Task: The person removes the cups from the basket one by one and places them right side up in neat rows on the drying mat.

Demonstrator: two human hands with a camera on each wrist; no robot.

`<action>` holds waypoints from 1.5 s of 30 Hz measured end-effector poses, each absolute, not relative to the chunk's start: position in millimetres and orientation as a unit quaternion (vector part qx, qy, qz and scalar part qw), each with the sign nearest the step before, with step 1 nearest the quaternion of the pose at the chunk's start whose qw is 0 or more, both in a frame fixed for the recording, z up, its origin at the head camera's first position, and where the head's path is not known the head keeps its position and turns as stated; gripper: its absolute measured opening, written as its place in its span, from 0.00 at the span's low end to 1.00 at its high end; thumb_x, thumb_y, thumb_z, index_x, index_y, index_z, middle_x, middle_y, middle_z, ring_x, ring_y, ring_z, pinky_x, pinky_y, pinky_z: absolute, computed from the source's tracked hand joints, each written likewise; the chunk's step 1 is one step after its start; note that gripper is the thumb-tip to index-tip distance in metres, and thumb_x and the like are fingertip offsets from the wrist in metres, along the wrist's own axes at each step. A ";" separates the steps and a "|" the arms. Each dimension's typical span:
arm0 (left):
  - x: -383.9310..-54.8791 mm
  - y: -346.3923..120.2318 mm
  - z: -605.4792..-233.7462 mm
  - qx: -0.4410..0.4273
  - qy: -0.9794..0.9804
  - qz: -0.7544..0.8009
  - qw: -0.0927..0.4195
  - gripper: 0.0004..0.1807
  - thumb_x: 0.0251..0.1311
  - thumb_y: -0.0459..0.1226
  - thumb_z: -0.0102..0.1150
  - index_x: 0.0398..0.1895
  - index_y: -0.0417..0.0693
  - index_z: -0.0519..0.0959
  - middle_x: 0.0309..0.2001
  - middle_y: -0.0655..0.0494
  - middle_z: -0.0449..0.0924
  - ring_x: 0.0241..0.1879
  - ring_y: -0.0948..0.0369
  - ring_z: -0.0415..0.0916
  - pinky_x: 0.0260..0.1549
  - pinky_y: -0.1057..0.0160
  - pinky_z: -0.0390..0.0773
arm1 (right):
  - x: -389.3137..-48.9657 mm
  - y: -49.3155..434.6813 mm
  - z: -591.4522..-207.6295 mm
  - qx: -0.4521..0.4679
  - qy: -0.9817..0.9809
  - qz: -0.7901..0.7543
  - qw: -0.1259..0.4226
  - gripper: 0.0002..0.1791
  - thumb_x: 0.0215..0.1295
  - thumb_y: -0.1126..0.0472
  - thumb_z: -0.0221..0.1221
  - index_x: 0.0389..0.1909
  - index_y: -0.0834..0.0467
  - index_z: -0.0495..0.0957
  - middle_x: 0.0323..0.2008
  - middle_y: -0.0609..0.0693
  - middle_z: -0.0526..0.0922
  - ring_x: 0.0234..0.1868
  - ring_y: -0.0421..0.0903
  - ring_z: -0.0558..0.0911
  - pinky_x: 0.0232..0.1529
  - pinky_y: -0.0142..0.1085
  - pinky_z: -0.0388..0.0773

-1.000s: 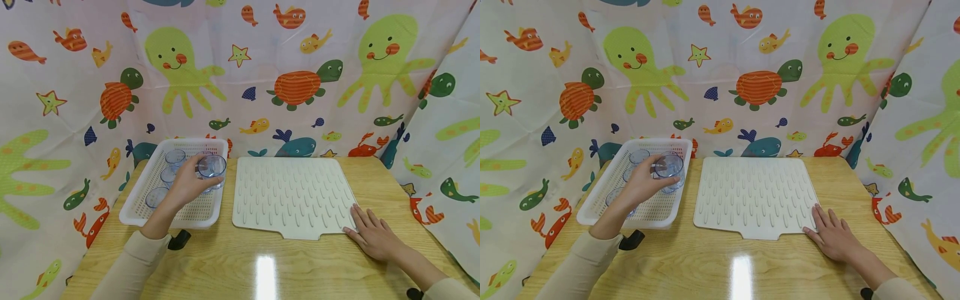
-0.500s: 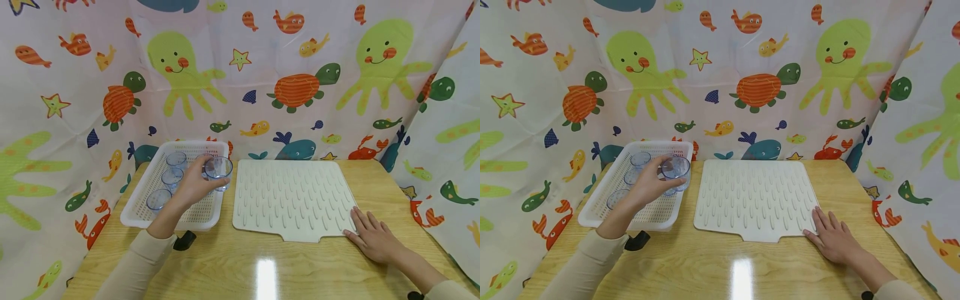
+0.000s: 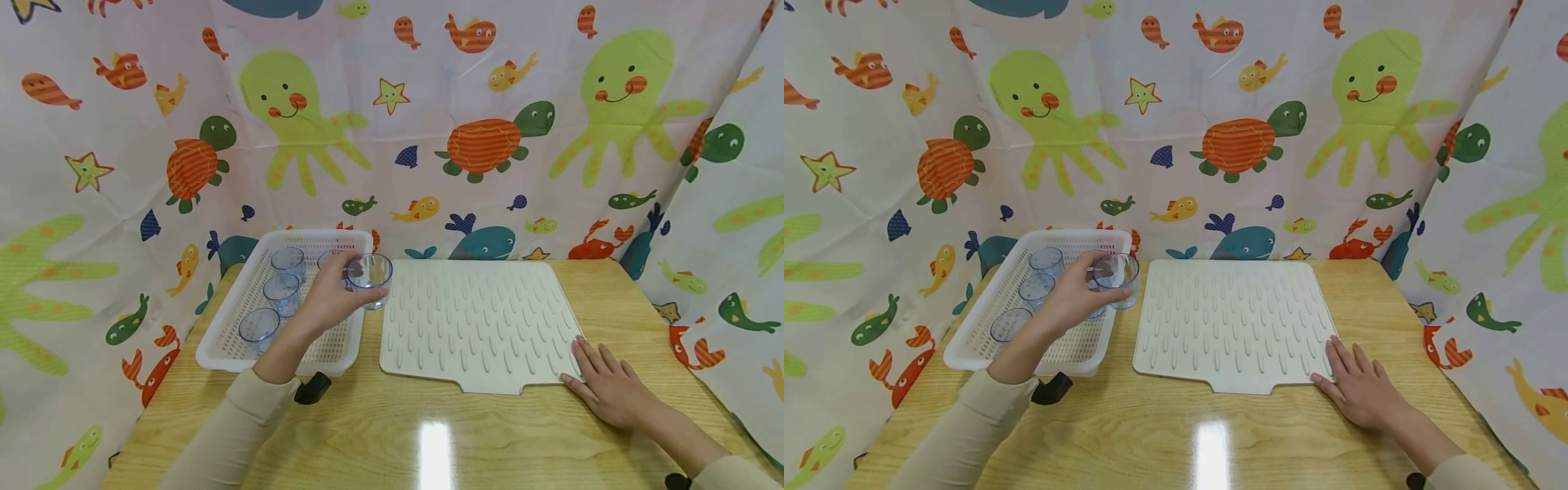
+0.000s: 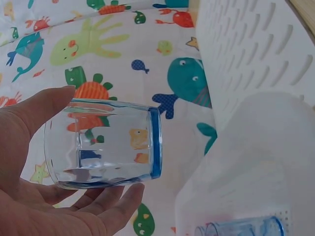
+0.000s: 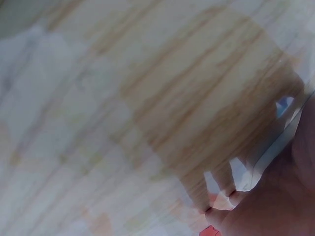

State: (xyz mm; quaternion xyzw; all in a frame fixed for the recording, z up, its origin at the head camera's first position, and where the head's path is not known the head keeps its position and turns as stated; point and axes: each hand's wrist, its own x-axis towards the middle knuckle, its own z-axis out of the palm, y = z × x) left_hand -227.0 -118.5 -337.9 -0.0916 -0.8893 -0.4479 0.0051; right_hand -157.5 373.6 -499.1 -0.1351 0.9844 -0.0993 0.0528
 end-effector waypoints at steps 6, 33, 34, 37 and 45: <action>-230.0 -109.9 -338.5 -0.093 -0.890 -0.446 0.007 0.47 0.55 0.51 0.76 0.74 0.48 0.65 0.69 0.47 0.68 0.66 0.48 0.67 0.61 0.43 0.74 | -158.5 373.3 -500.9 -0.132 0.984 -0.102 0.055 0.45 0.80 0.39 0.44 0.79 0.69 0.47 0.78 0.70 0.49 0.72 0.80 0.51 0.62 0.78 0.48; -237.7 -80.8 -341.3 -0.102 -0.875 -0.474 -0.009 0.49 0.54 0.49 0.77 0.76 0.46 0.63 0.72 0.47 0.66 0.71 0.48 0.63 0.66 0.42 0.69 | -157.7 369.3 -501.6 -0.132 0.985 -0.092 0.061 0.45 0.80 0.39 0.45 0.78 0.71 0.48 0.77 0.71 0.51 0.71 0.81 0.52 0.61 0.79 0.50; -237.8 -79.7 -341.2 -0.101 -0.875 -0.473 -0.010 0.49 0.54 0.49 0.77 0.76 0.46 0.63 0.72 0.46 0.66 0.71 0.48 0.63 0.66 0.42 0.69 | -157.7 369.1 -501.6 -0.133 0.985 -0.092 0.061 0.45 0.80 0.39 0.45 0.78 0.71 0.48 0.77 0.71 0.51 0.71 0.81 0.52 0.61 0.79 0.50; -239.0 -75.1 -341.5 -0.098 -0.874 -0.475 -0.015 0.48 0.54 0.48 0.77 0.75 0.46 0.64 0.71 0.46 0.67 0.69 0.47 0.64 0.65 0.42 0.70 | -157.7 369.4 -501.1 -0.134 0.984 -0.095 0.063 0.45 0.80 0.39 0.45 0.78 0.71 0.48 0.77 0.71 0.51 0.71 0.81 0.52 0.61 0.79 0.50; -245.7 -59.7 -341.1 -0.104 -0.860 -0.498 -0.026 0.45 0.55 0.47 0.77 0.73 0.45 0.66 0.67 0.47 0.71 0.64 0.48 0.70 0.61 0.46 0.75 | -160.0 372.3 -499.0 -0.135 0.984 -0.095 0.059 0.45 0.80 0.40 0.45 0.78 0.71 0.47 0.78 0.71 0.49 0.71 0.82 0.51 0.61 0.79 0.49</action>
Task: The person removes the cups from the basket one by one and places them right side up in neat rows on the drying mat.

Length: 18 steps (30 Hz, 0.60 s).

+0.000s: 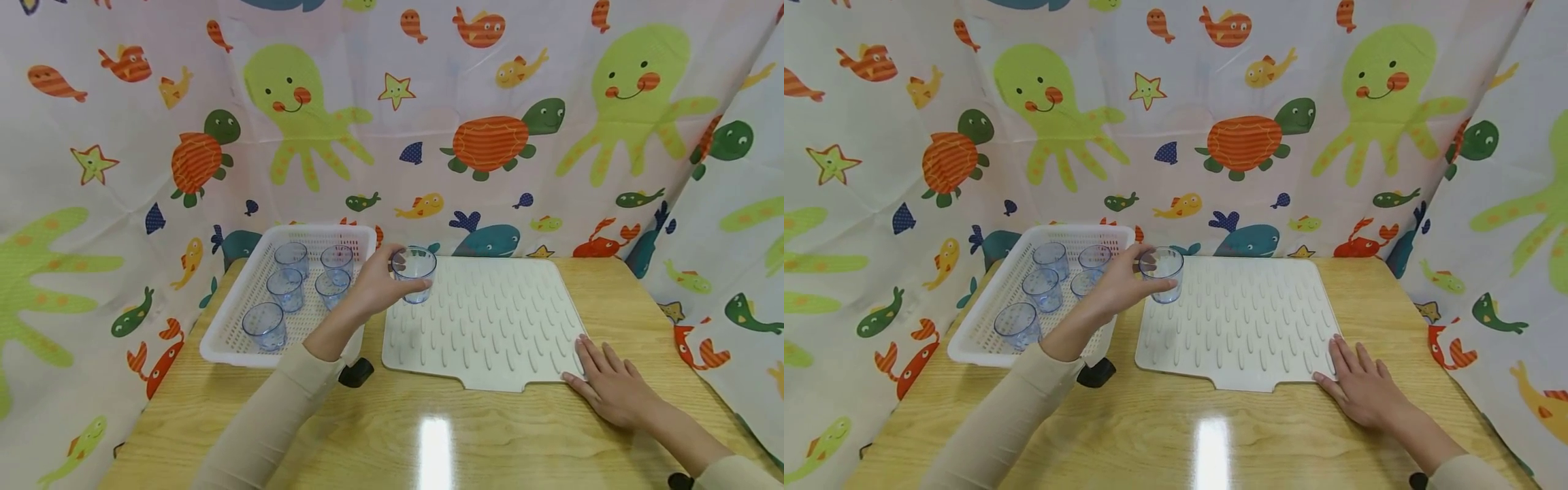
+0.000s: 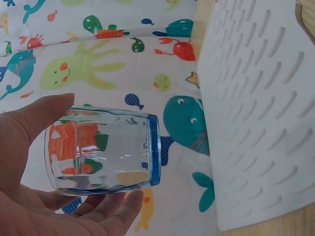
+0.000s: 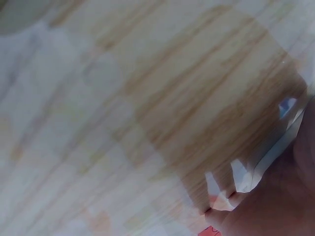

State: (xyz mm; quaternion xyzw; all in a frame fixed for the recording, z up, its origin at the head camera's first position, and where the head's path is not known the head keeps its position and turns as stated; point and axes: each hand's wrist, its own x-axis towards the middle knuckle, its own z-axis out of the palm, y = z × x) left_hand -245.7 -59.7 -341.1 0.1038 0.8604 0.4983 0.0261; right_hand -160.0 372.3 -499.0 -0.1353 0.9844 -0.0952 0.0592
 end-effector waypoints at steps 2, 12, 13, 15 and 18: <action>-247.3 -55.5 -340.5 0.109 0.854 0.507 0.029 0.45 0.55 0.46 0.77 0.73 0.43 0.66 0.66 0.47 0.71 0.63 0.48 0.70 0.60 0.47 0.76 | -160.5 372.4 -498.4 -0.135 0.984 -0.097 0.059 0.45 0.80 0.40 0.45 0.79 0.71 0.46 0.78 0.71 0.49 0.71 0.82 0.51 0.61 0.79 0.49; -254.0 -37.7 -342.9 0.103 0.860 0.499 0.034 0.46 0.55 0.47 0.77 0.74 0.43 0.65 0.66 0.43 0.72 0.63 0.48 0.72 0.62 0.48 0.75 | -160.8 370.5 -496.0 -0.140 0.984 -0.098 0.056 0.45 0.80 0.40 0.45 0.79 0.71 0.46 0.77 0.73 0.49 0.71 0.82 0.51 0.60 0.79 0.50; -253.9 -36.0 -343.1 0.100 0.862 0.496 0.033 0.46 0.55 0.47 0.77 0.73 0.43 0.65 0.66 0.44 0.72 0.64 0.49 0.72 0.63 0.48 0.75 | -160.7 370.4 -495.9 -0.139 0.984 -0.097 0.057 0.45 0.80 0.40 0.45 0.78 0.71 0.46 0.77 0.73 0.49 0.71 0.82 0.51 0.61 0.79 0.50; -253.6 -32.8 -343.5 0.097 0.865 0.491 0.031 0.46 0.55 0.47 0.77 0.74 0.44 0.65 0.66 0.46 0.72 0.64 0.49 0.71 0.63 0.49 0.75 | -160.5 370.4 -495.9 -0.139 0.984 -0.097 0.057 0.45 0.80 0.40 0.45 0.79 0.71 0.46 0.77 0.73 0.50 0.71 0.82 0.51 0.61 0.79 0.50; -254.1 -28.9 -343.9 0.103 0.865 0.491 0.030 0.46 0.55 0.48 0.77 0.73 0.45 0.65 0.66 0.47 0.72 0.64 0.50 0.71 0.63 0.50 0.75 | -160.6 370.8 -496.4 -0.138 0.984 -0.096 0.058 0.45 0.80 0.40 0.45 0.79 0.71 0.46 0.77 0.72 0.49 0.71 0.82 0.51 0.61 0.79 0.50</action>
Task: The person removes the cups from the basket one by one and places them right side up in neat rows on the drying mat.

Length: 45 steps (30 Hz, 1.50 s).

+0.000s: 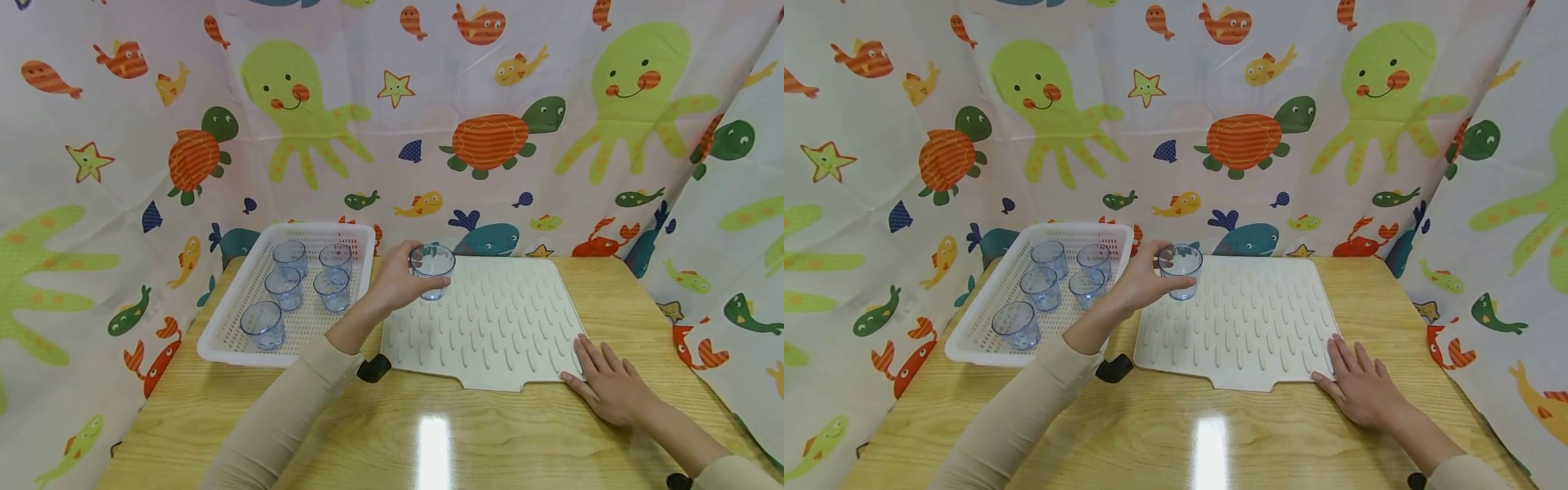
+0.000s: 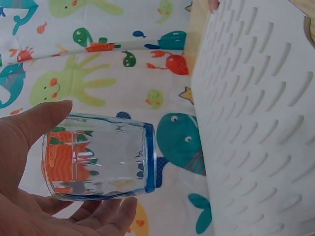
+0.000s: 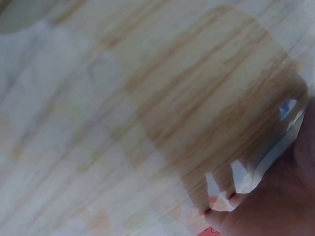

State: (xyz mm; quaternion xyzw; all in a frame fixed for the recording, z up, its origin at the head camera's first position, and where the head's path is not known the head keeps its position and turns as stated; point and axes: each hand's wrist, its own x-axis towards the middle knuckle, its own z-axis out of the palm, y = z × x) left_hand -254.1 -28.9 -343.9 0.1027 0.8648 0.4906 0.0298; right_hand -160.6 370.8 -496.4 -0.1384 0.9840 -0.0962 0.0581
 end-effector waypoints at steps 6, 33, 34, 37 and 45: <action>-255.4 -24.9 -342.4 0.119 0.861 0.493 0.028 0.45 0.55 0.47 0.77 0.72 0.44 0.66 0.65 0.47 0.72 0.62 0.51 0.71 0.61 0.50 0.76 | -161.2 370.3 -495.8 -0.137 0.983 -0.098 0.066 0.46 0.80 0.39 0.45 0.79 0.71 0.46 0.77 0.73 0.50 0.71 0.82 0.51 0.60 0.79 0.50; -257.8 -3.6 -344.3 0.124 0.853 0.507 0.028 0.43 0.55 0.47 0.77 0.71 0.45 0.67 0.62 0.49 0.73 0.59 0.53 0.71 0.58 0.52 0.77 | -158.5 372.9 -497.2 -0.134 0.984 -0.091 0.079 0.46 0.79 0.38 0.46 0.78 0.72 0.49 0.77 0.72 0.52 0.71 0.82 0.53 0.60 0.80 0.52; -258.6 -2.7 -345.2 0.125 0.853 0.505 0.028 0.43 0.55 0.47 0.77 0.70 0.45 0.67 0.62 0.48 0.73 0.58 0.53 0.71 0.57 0.52 0.77 | -158.3 372.8 -497.8 -0.135 0.984 -0.092 0.079 0.46 0.79 0.38 0.46 0.78 0.72 0.49 0.77 0.72 0.52 0.71 0.82 0.53 0.60 0.80 0.52; -261.3 0.2 -347.1 0.124 0.854 0.505 0.030 0.43 0.55 0.47 0.77 0.71 0.45 0.67 0.63 0.48 0.73 0.58 0.54 0.71 0.57 0.53 0.78 | -158.7 372.5 -497.7 -0.136 0.984 -0.091 0.076 0.46 0.79 0.39 0.46 0.78 0.72 0.48 0.77 0.72 0.51 0.71 0.81 0.53 0.59 0.80 0.52; -269.4 9.5 -350.4 0.107 0.850 0.514 0.031 0.43 0.56 0.46 0.77 0.72 0.45 0.66 0.64 0.46 0.72 0.59 0.52 0.71 0.58 0.52 0.78 | -161.1 370.8 -492.5 -0.136 0.984 -0.088 0.073 0.46 0.80 0.39 0.46 0.78 0.72 0.48 0.77 0.72 0.51 0.71 0.82 0.53 0.60 0.80 0.52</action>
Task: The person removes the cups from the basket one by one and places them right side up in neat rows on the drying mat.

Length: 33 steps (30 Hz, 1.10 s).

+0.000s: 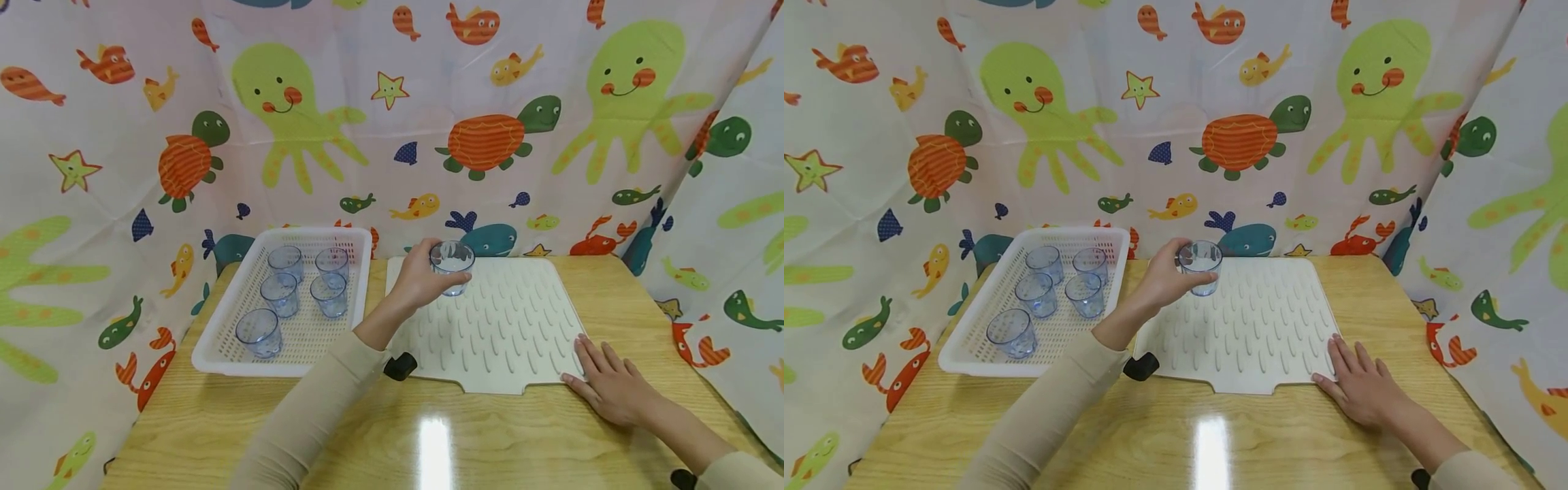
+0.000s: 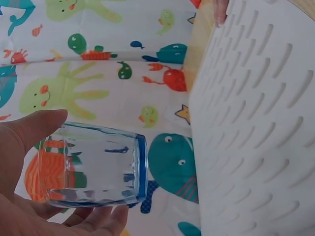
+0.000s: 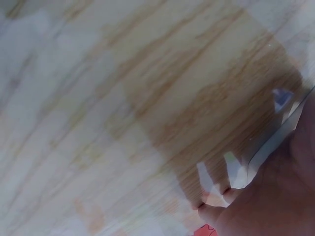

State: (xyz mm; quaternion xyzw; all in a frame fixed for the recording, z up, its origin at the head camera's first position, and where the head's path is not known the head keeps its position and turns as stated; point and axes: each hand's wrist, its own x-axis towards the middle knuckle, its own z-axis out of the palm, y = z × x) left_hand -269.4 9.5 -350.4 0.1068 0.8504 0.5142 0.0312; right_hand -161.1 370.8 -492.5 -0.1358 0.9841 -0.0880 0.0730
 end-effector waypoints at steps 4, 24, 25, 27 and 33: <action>-273.2 12.4 -354.3 0.092 0.847 0.522 0.031 0.45 0.56 0.45 0.77 0.73 0.44 0.65 0.65 0.46 0.71 0.61 0.52 0.71 0.59 0.52 0.77 | -163.4 369.0 -491.5 -0.137 0.984 -0.089 0.075 0.46 0.79 0.38 0.46 0.78 0.73 0.48 0.77 0.73 0.51 0.71 0.82 0.53 0.60 0.80 0.52; -293.6 31.7 -385.6 0.041 0.809 0.585 0.049 0.44 0.54 0.40 0.78 0.73 0.45 0.66 0.69 0.44 0.70 0.63 0.50 0.70 0.61 0.50 0.76 | -171.0 368.8 -484.8 -0.152 0.983 -0.070 0.073 0.46 0.79 0.38 0.46 0.77 0.73 0.50 0.76 0.74 0.53 0.70 0.82 0.54 0.59 0.79 0.54; -294.6 33.7 -387.0 0.039 0.809 0.584 0.049 0.45 0.54 0.40 0.78 0.74 0.45 0.65 0.69 0.45 0.70 0.64 0.51 0.70 0.61 0.50 0.76 | -171.3 369.3 -485.6 -0.151 0.983 -0.072 0.075 0.46 0.79 0.38 0.46 0.77 0.73 0.50 0.76 0.74 0.52 0.70 0.82 0.53 0.60 0.79 0.53; -296.3 38.7 -388.6 0.035 0.811 0.582 0.051 0.44 0.55 0.41 0.78 0.74 0.47 0.65 0.69 0.47 0.70 0.64 0.51 0.70 0.61 0.51 0.77 | -171.5 370.5 -488.4 -0.147 0.983 -0.078 0.077 0.47 0.79 0.38 0.45 0.77 0.73 0.48 0.76 0.74 0.52 0.70 0.83 0.52 0.60 0.79 0.52; -302.9 53.3 -394.5 0.036 0.818 0.571 0.054 0.44 0.55 0.44 0.78 0.73 0.49 0.66 0.69 0.51 0.71 0.66 0.54 0.70 0.61 0.53 0.77 | -167.1 372.5 -500.3 -0.138 0.983 -0.096 0.068 0.47 0.79 0.37 0.45 0.78 0.72 0.47 0.76 0.73 0.52 0.70 0.83 0.52 0.58 0.80 0.50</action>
